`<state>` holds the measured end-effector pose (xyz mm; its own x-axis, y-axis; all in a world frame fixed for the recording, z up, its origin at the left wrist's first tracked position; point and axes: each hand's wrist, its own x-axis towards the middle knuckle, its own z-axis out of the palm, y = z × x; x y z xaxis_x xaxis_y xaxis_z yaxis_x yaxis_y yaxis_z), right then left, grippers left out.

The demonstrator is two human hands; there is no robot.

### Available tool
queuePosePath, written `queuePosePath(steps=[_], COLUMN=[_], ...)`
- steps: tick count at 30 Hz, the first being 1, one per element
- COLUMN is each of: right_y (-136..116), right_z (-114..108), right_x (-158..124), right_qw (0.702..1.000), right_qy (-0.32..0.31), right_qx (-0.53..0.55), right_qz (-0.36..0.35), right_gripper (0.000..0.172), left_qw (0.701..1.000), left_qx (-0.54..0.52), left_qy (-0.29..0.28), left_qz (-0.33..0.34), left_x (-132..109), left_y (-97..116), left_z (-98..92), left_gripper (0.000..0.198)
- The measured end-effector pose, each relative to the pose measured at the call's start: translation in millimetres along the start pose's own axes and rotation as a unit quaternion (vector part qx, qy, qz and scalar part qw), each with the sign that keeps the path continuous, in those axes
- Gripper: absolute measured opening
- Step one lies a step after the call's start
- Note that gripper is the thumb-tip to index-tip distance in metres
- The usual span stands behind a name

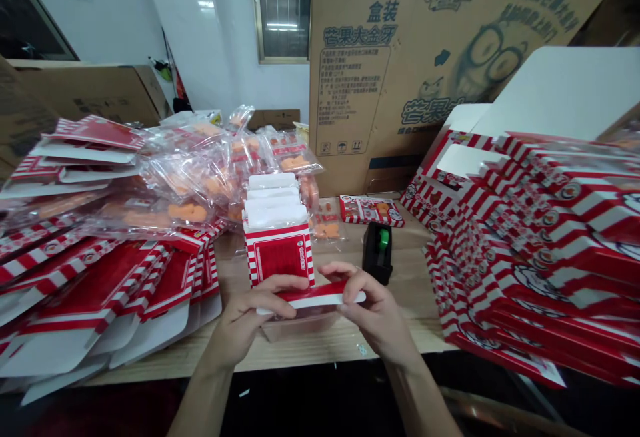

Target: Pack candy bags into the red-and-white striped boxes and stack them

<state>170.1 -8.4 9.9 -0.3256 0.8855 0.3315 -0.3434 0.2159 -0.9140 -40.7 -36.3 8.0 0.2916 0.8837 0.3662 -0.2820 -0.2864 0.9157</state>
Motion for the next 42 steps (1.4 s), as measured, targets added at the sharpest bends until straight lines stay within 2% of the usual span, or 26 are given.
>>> queuePosePath(steps=[2,4,5,8,12,14,17,18,23,25,29,33,37,38,39,40,41,42], right_y=[-5,-8,-9,-9,-7,-5,-4,-4,-10,-13,-13,-8,-4,-1,4,10,18,27], right_z=[4,8,9,10,10,9,5,3,-7,-8,-9,-10,-13,-17,-24,-34,-47,-61], right_x=[5,7,8,7,8,11,13,14,16,18,19,14,8,7,7,7,8,8], right_qw=[0.999,0.997,0.996,0.99,0.99,0.99,0.993,0.995,0.993,0.991,0.988,0.982,0.979,0.981,0.985,0.985,0.973,0.943], right_qy=[0.009,0.031,0.042,0.05,0.059,0.065,0.039,0.021,-0.076,-0.088,-0.065,-0.105,-0.1,-0.089,-0.053,0.023,0.13,0.253], right_qx=[-0.034,-0.065,-0.083,-0.13,-0.132,-0.123,-0.108,-0.1,-0.086,-0.099,-0.138,-0.152,-0.176,-0.17,-0.165,-0.173,-0.192,-0.218], right_qz=[-0.001,0.004,0.012,0.037,0.011,0.005,0.006,0.007,0.006,0.011,0.003,-0.032,-0.007,-0.003,-0.005,-0.006,-0.004,0.0], right_gripper=[0.015,0.012,0.009,0.017,0.005,0.005,0.006,0.006,0.01,0.011,0.012,0.019,0.013,0.014,0.018,0.023,0.029,0.033], left_qw=[0.999,0.996,0.993,0.983,0.98,0.974,0.96,0.96,0.965,0.958,0.942,0.935,0.937,0.938,0.937,0.935,0.931,0.928], left_qx=[0.029,0.082,0.113,0.18,0.197,0.224,0.27,0.272,0.258,0.282,0.329,0.338,0.328,0.326,0.327,0.329,0.332,0.336], left_qy=[0.02,0.032,0.031,0.011,0.0,0.02,0.069,0.068,-0.027,-0.036,-0.006,0.048,0.076,0.084,0.096,0.11,0.127,0.143], left_qz=[0.018,0.026,0.026,0.021,0.022,0.012,-0.015,-0.017,0.032,0.04,0.059,0.093,0.091,0.086,0.082,0.08,0.078,0.079], left_x=[4,7,7,7,4,3,4,4,6,5,1,-2,-2,-2,-3,-3,-4,-4], left_y=[1,3,5,12,16,17,17,17,21,21,17,6,-1,-2,-3,-4,-4,-6], left_z=[-2.9,-4.1,-4.5,-6.3,-7.3,-6.1,-5.1,-5.8,-15.3,-17.9,-14.5,-5.9,-0.4,0.5,1.5,2.4,3.4,4.4], left_gripper=[0.025,0.024,0.023,0.02,0.022,0.024,0.023,0.024,0.025,0.027,0.027,0.021,0.01,0.009,0.009,0.009,0.009,0.009])
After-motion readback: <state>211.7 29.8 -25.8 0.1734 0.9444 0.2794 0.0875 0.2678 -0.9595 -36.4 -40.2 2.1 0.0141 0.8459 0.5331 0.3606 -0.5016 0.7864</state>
